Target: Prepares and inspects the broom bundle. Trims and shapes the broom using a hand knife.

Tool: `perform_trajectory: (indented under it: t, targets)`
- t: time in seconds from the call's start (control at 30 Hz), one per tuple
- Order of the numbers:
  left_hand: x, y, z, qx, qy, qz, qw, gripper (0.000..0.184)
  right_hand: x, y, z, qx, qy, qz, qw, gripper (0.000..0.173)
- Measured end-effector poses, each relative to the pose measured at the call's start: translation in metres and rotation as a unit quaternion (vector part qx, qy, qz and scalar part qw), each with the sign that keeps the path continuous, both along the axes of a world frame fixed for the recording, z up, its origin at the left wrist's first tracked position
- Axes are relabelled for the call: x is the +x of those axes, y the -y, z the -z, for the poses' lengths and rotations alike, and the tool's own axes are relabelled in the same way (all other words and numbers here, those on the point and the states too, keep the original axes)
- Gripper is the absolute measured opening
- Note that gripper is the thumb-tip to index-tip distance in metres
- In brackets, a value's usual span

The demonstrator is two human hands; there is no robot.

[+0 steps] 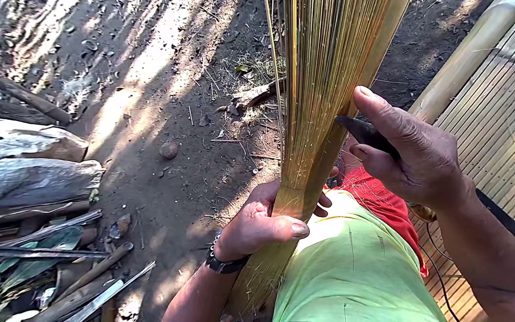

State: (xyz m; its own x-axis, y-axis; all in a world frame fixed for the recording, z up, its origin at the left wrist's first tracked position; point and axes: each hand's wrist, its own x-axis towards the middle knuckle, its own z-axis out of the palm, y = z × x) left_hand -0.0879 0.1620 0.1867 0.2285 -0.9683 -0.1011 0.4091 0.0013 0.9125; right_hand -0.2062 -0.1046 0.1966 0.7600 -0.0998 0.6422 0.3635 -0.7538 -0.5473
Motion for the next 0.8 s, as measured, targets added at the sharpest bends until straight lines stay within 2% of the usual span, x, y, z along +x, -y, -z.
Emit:
perform_trajectory:
  t: [0.8]
  targets:
    - [-0.0048,0.0023,0.0025,-0.011,-0.005,0.003,1.0,0.053,-0.0024,0.0058,-0.0055,0.019,0.004,0.042,0.999,0.057]
